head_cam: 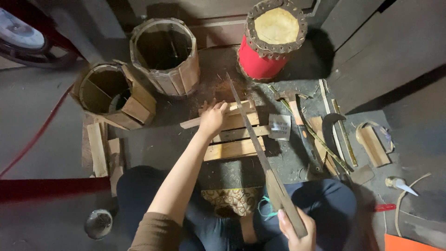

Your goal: Assembling wooden strips into a frame and sawing them to the correct length for instrument repair.

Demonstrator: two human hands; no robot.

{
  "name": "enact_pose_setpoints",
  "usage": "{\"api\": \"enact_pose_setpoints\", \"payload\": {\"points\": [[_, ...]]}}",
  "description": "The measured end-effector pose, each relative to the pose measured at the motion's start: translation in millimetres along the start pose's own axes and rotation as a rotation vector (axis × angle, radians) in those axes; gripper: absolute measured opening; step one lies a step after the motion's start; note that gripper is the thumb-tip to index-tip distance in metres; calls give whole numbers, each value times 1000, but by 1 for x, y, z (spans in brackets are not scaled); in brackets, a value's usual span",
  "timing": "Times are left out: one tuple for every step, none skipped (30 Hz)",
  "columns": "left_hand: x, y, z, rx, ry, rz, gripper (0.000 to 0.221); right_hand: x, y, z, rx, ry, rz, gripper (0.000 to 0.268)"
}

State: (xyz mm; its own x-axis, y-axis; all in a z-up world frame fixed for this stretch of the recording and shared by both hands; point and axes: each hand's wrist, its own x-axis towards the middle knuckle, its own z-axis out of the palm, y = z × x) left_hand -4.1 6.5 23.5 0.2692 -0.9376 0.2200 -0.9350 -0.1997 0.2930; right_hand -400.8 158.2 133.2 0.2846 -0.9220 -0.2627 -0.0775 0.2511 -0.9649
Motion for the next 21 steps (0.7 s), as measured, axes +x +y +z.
{"api": "enact_pose_setpoints", "payload": {"points": [[-1, 3, -7, 0, 24, 13, 29, -3, 6, -3, -18, 7, -1, 18], [-3, 2, -4, 1, 21, 12, 29, -2, 2, 1, -18, 7, 2, 18], [-6, 2, -1, 54, 31, 32, 26, -1, -2, 5, -30, 17, 40, 17], [-9, 2, 2, 108, 43, 52, 24, 0, -5, 9, -42, 25, 78, 17], [-12, 2, 4, 109, 40, 50, 24, 0, 5, 4, -42, 23, 81, 17], [-13, 2, 7, 111, 69, 52, 25, 2, 15, 0, -69, 16, 99, 18], [-13, 1, 9, 113, 99, 54, 26, 3, 26, -4, -95, 9, 116, 19], [-12, 0, 11, 110, 92, 50, 26, 2, 17, 0, -98, 9, 124, 19], [-12, -1, 13, 108, 24, 9, 25, 1, 8, 5, -129, 34, 111, 20], [-9, -3, 15, 106, -39, -33, 23, 2, -1, 10, -159, 57, 93, 22], [-12, 0, 16, 104, -42, -35, 23, 0, -2, 8, -162, 57, 96, 22], [-11, 0, 14, 96, -66, -50, 22, 1, -4, 7, -274, 32, -3, 24], [-10, 1, 12, 87, -89, -64, 21, 3, -6, 7, -386, 10, -103, 27], [-10, 2, 10, 89, -92, -66, 21, 2, -8, 9, -385, 8, -100, 27], [-10, 4, 7, 95, -110, -71, 20, 1, -9, 10, -411, 22, -86, 26], [-9, 5, 5, 100, -129, -74, 19, 0, -11, 12, -437, 38, -73, 24], [-9, 3, 7, 101, -131, -73, 19, 0, -14, 16, -435, 39, -71, 24], [-9, 3, 8, 110, -132, -69, 22, 0, -18, 18, -435, 25, -95, 22], [-9, 2, 10, 119, -132, -65, 26, 0, -21, 20, -435, 11, -119, 20], [-9, 1, 15, 118, -133, -65, 26, -1, -22, 23, -436, 11, -118, 20], [-9, -1, 19, 129, -104, -63, 25, -1, -23, 25, -456, 27, -162, 17]]}}
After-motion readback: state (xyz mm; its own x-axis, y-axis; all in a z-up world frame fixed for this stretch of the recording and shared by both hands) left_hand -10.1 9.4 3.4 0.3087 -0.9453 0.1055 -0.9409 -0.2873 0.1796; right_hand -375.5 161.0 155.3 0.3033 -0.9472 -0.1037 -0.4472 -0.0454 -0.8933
